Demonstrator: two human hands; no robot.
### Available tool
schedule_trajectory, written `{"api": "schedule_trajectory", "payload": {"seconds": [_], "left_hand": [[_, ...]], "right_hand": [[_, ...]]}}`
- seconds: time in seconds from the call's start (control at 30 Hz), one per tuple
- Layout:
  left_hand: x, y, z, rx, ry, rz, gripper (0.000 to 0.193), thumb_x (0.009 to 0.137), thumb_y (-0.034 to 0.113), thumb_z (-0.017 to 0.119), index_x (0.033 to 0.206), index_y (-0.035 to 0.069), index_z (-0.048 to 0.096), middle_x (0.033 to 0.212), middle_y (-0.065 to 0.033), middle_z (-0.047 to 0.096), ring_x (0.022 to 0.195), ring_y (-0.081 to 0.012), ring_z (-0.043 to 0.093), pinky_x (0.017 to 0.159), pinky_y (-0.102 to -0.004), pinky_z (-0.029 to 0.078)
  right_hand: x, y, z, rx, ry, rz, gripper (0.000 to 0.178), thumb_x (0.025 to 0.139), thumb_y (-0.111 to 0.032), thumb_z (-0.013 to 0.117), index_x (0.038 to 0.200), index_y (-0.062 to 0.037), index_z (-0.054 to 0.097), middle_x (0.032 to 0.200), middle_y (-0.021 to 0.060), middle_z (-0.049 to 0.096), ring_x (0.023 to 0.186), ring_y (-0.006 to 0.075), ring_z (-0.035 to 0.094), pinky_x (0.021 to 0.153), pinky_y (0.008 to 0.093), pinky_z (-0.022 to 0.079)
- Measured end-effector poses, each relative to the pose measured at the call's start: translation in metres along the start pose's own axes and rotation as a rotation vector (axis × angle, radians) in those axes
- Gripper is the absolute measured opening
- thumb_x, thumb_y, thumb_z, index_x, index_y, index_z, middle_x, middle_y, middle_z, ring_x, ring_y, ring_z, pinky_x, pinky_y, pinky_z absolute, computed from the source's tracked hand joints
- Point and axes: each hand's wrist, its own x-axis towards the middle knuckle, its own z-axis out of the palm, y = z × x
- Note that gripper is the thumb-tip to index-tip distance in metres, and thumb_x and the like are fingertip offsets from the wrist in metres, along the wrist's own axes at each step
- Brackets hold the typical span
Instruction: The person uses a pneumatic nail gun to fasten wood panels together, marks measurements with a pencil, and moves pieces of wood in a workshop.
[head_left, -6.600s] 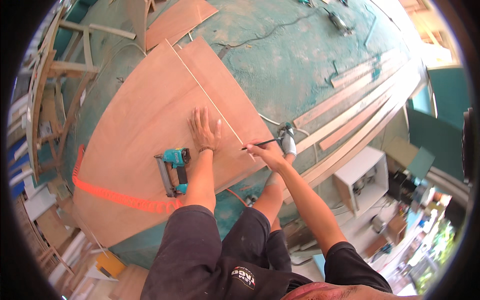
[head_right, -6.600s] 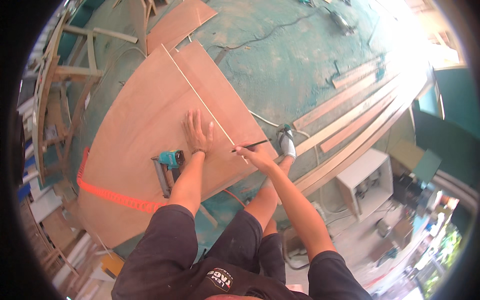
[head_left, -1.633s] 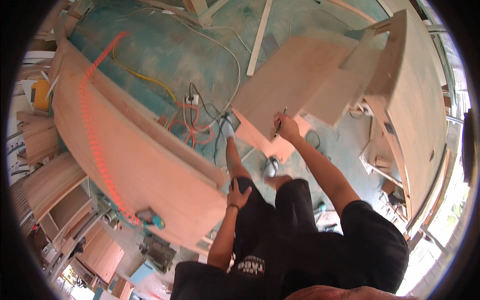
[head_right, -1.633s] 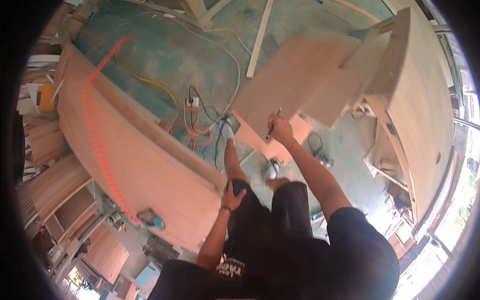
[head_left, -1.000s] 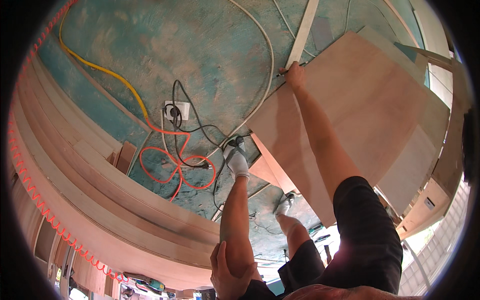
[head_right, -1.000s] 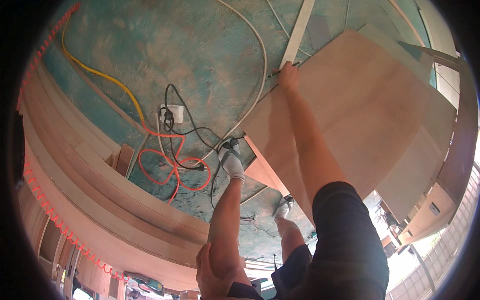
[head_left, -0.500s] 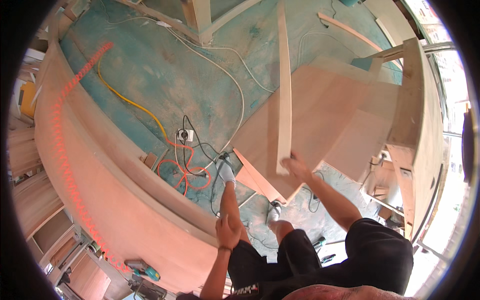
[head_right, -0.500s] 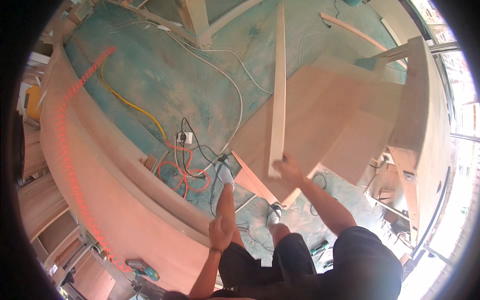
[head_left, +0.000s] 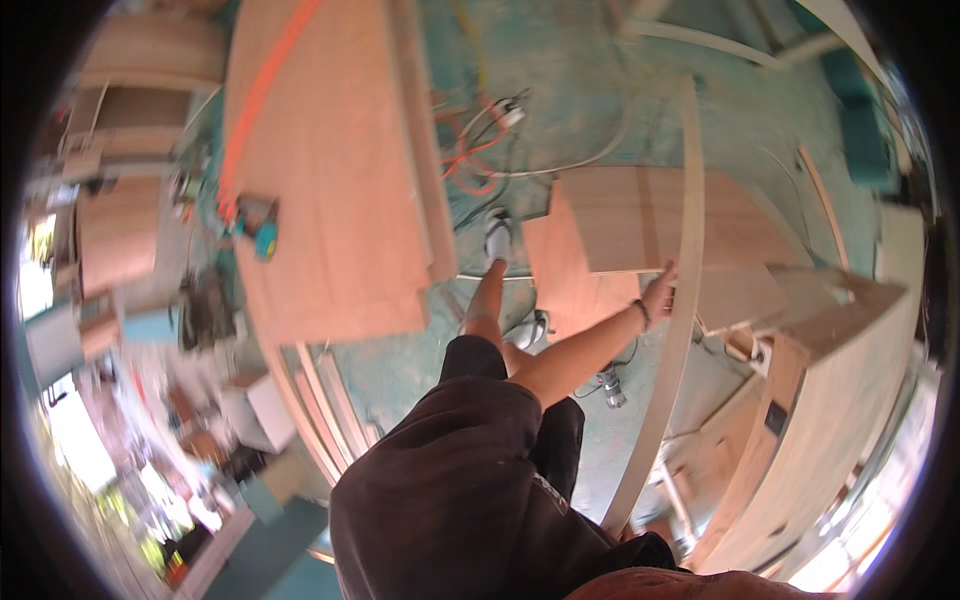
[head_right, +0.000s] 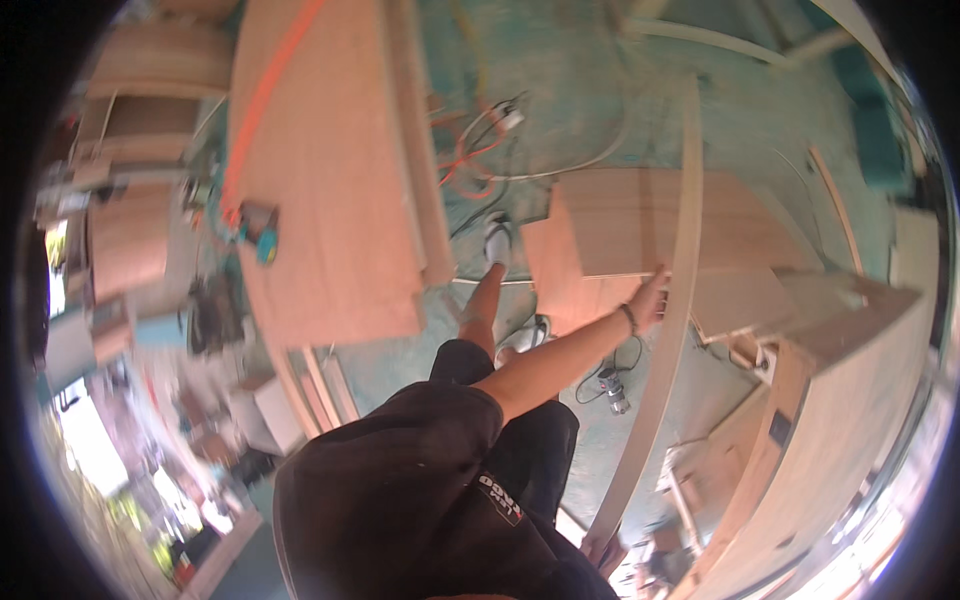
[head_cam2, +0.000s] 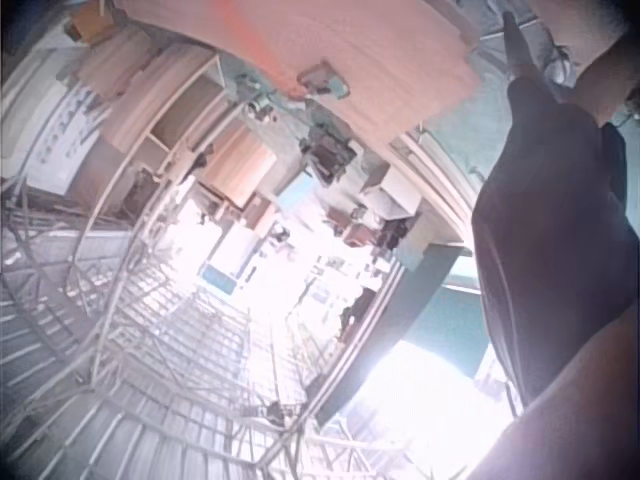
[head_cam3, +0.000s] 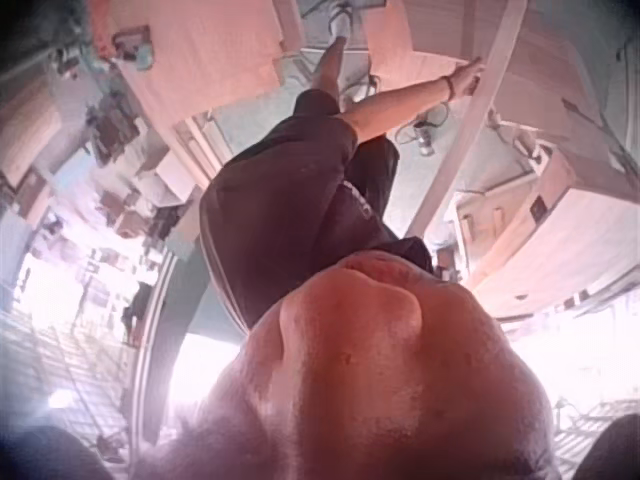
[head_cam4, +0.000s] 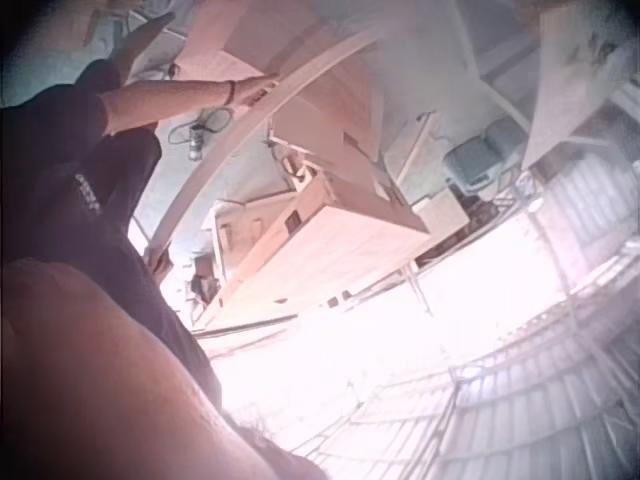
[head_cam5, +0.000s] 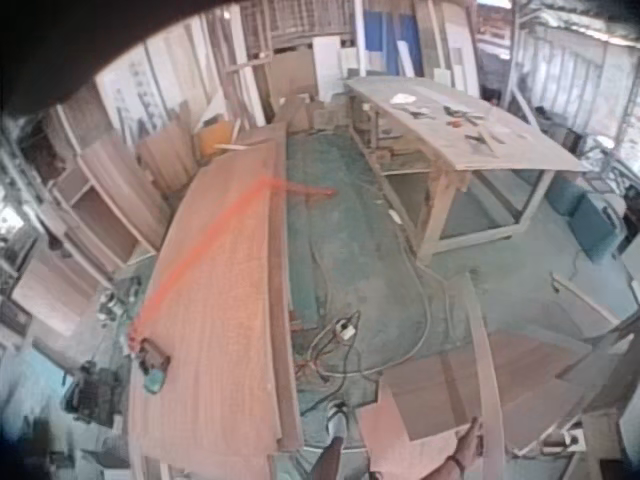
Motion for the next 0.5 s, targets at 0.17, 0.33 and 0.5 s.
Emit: {"api": "schedule_trajectory", "payload": {"seconds": [0.17, 0.33, 0.5], "left_hand": [[-0.138, -0.009, 0.063, 0.019, 0.254, 0.223, 0.051, 0.099, 0.052, 0.065, 0.116, 0.004, 0.055, 0.081, -0.0049, 0.062, 0.062, -0.0149, 0.063, 0.051, -0.0332, 0.053], [-0.208, -0.01, 0.013, 0.009, 0.628, 0.758, 0.038, 0.101, 0.041, 0.067, 0.112, 0.006, 0.055, 0.088, 0.0018, 0.059, 0.071, -0.0064, 0.057, 0.058, -0.0253, 0.048], [-0.268, 0.025, -0.062, -0.144, 1.021, 0.939, 0.037, 0.102, 0.037, 0.068, 0.094, 0.005, 0.052, 0.079, 0.0047, 0.048, 0.071, -0.0047, 0.042, 0.059, -0.0248, 0.038]], "right_hand": [[-0.029, 0.098, -0.04, -0.539, -0.087, 0.218, 0.03, 0.09, -0.023, 0.068, 0.105, 0.0025, 0.06, 0.089, 0.0147, 0.06, 0.086, 0.0283, 0.059, 0.072, 0.0444, 0.048], [0.023, 0.138, -0.084, -0.989, -0.207, -0.047, 0.045, 0.085, -0.014, 0.074, 0.121, 0.0039, 0.054, 0.108, 0.0232, 0.058, 0.107, 0.0394, 0.058, 0.087, 0.0529, 0.048], [0.133, -0.01, 0.027, -0.726, -0.107, -0.694, 0.055, 0.082, -0.019, 0.078, 0.128, 0.0024, 0.054, 0.115, 0.0243, 0.059, 0.111, 0.0463, 0.057, 0.095, 0.0544, 0.047]]}}
